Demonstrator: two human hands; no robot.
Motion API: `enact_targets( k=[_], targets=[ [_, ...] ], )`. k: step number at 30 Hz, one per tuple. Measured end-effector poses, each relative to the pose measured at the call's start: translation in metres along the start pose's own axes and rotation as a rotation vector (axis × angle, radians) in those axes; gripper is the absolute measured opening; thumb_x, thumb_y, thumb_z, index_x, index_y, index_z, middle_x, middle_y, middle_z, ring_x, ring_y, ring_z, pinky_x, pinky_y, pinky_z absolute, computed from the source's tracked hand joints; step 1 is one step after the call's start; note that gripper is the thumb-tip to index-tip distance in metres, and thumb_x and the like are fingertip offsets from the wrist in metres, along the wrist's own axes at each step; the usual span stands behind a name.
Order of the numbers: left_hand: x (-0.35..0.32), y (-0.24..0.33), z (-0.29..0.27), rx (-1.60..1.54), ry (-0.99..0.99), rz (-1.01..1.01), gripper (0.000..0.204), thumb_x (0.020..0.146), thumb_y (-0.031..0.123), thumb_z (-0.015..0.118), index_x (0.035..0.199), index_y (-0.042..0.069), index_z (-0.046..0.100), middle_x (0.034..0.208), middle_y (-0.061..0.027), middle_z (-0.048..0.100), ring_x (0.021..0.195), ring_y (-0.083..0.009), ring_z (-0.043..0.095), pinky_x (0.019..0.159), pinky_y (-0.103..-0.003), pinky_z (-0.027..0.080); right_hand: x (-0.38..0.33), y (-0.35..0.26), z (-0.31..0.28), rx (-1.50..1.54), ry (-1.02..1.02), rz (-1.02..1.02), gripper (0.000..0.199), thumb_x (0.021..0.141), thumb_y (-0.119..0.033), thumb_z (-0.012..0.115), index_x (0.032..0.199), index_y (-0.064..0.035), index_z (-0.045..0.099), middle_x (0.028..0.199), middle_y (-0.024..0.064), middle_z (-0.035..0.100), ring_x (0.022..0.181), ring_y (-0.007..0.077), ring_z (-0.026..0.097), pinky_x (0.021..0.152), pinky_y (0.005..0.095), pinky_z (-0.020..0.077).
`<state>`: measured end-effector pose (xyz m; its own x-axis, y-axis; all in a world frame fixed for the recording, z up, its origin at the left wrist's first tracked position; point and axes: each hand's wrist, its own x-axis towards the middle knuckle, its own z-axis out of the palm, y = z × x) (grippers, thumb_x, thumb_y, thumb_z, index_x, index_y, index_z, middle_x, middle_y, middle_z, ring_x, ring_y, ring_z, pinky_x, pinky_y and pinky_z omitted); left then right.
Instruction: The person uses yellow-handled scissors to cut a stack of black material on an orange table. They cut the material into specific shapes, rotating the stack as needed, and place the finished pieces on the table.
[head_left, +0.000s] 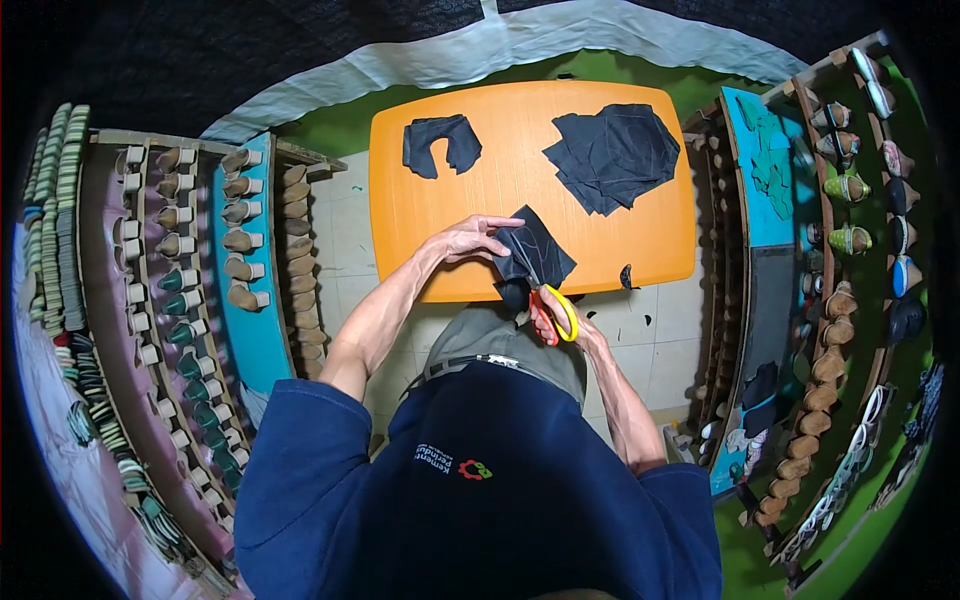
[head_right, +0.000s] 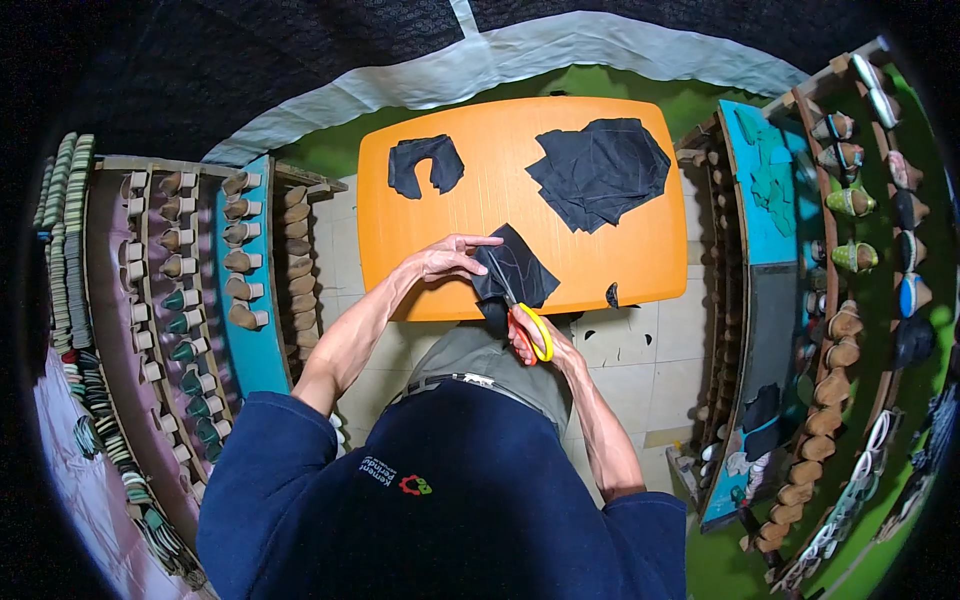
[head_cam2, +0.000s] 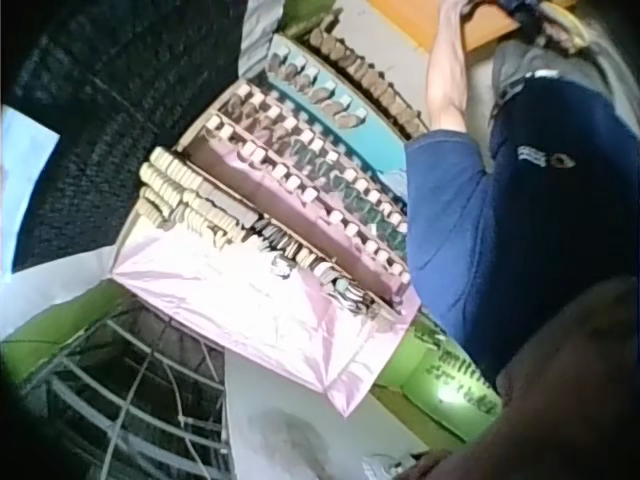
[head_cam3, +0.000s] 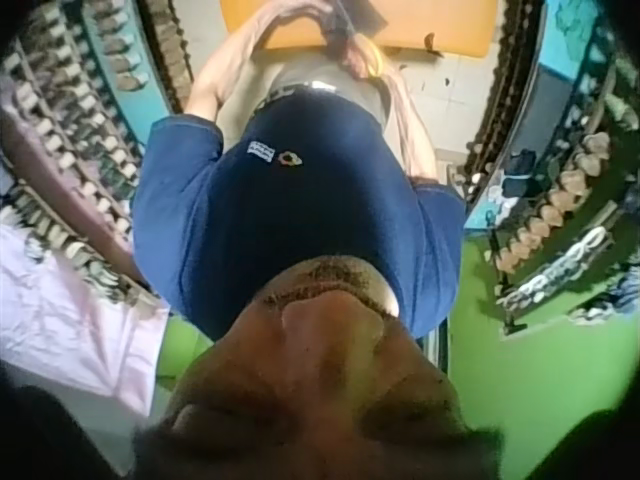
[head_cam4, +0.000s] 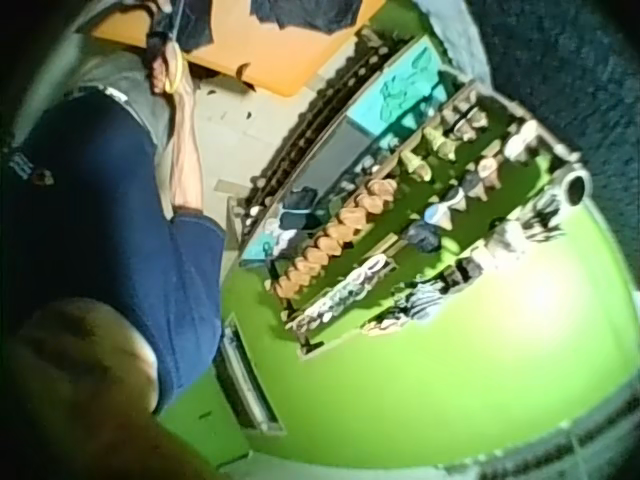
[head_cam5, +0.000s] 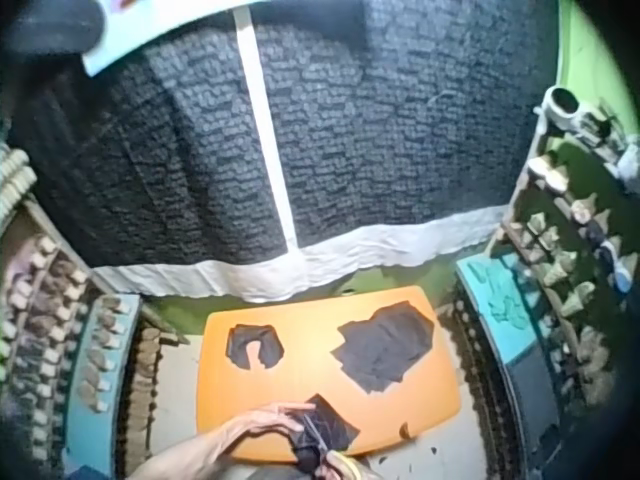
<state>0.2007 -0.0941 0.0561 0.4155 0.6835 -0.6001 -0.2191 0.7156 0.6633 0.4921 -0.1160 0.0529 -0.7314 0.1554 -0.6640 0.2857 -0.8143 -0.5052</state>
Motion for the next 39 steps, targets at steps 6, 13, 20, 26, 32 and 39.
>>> enact_targets(
  k=[6,13,20,26,32,39],
  targets=[
    [0.004,-0.008,-0.017,-0.356,-0.111,-0.012,0.073,0.083,-0.008,0.07,0.15,0.007,0.045,0.129,-0.0101,0.061,0.11,-0.0178,0.067,0.096,-0.031,0.058,-0.001,-0.002,0.002,0.007,-0.009,0.006,0.063,0.095,-0.07,0.049,0.085,-0.008,0.052,0.058,-0.0008,0.045,0.045,0.0102,0.045,0.042,0.0256,0.039],
    [0.001,-0.005,-0.002,-0.091,-0.013,-0.012,0.077,0.082,-0.006,0.073,0.151,0.013,0.044,0.131,-0.0078,0.061,0.116,-0.0164,0.062,0.1,-0.029,0.054,0.005,-0.001,0.004,-0.035,0.055,0.052,0.066,0.091,-0.072,0.054,0.087,-0.0064,0.054,0.06,-0.0006,0.047,0.046,0.0105,0.047,0.043,0.026,0.0417],
    [0.002,-0.005,-0.005,0.068,-0.034,-0.109,0.071,0.08,-0.006,0.075,0.145,0.011,0.054,0.139,-0.0081,0.057,0.119,-0.0144,0.06,0.096,-0.027,0.052,0.009,0.0,0.007,-0.104,0.1,0.078,0.067,0.09,-0.072,0.055,0.087,-0.0053,0.056,0.061,-0.0003,0.049,0.047,0.0108,0.049,0.045,0.0265,0.0433],
    [0.006,-0.01,-0.01,0.16,-0.086,-0.025,0.074,0.076,-0.005,0.079,0.144,0.011,0.055,0.152,-0.0118,0.046,0.137,-0.0197,0.044,0.115,-0.034,0.034,0.004,-0.007,0.009,-0.119,0.098,0.128,0.064,0.092,-0.07,0.056,0.087,-0.0058,0.055,0.061,-0.0008,0.048,0.048,0.0103,0.048,0.046,0.0263,0.0414],
    [0.002,-0.002,-0.007,0.158,-0.146,-0.047,0.078,0.075,-0.002,0.082,0.146,0.011,0.053,0.157,-0.014,0.039,0.149,-0.0227,0.028,0.121,-0.036,0.021,0.001,-0.005,0.01,-0.044,0.044,0.103,0.063,0.092,-0.069,0.056,0.088,-0.0065,0.055,0.061,-0.0015,0.048,0.049,0.0101,0.047,0.046,0.0259,0.0405],
    [0.004,-0.005,-0.006,0.209,-0.119,-0.035,0.077,0.075,-0.002,0.081,0.146,0.011,0.053,0.158,-0.0129,0.039,0.148,-0.0219,0.029,0.121,-0.035,0.023,0.003,-0.008,0.012,-0.071,0.079,0.136,0.063,0.092,-0.07,0.055,0.087,-0.0072,0.054,0.06,-0.002,0.047,0.047,0.0098,0.046,0.045,0.0261,0.04]
  ],
)
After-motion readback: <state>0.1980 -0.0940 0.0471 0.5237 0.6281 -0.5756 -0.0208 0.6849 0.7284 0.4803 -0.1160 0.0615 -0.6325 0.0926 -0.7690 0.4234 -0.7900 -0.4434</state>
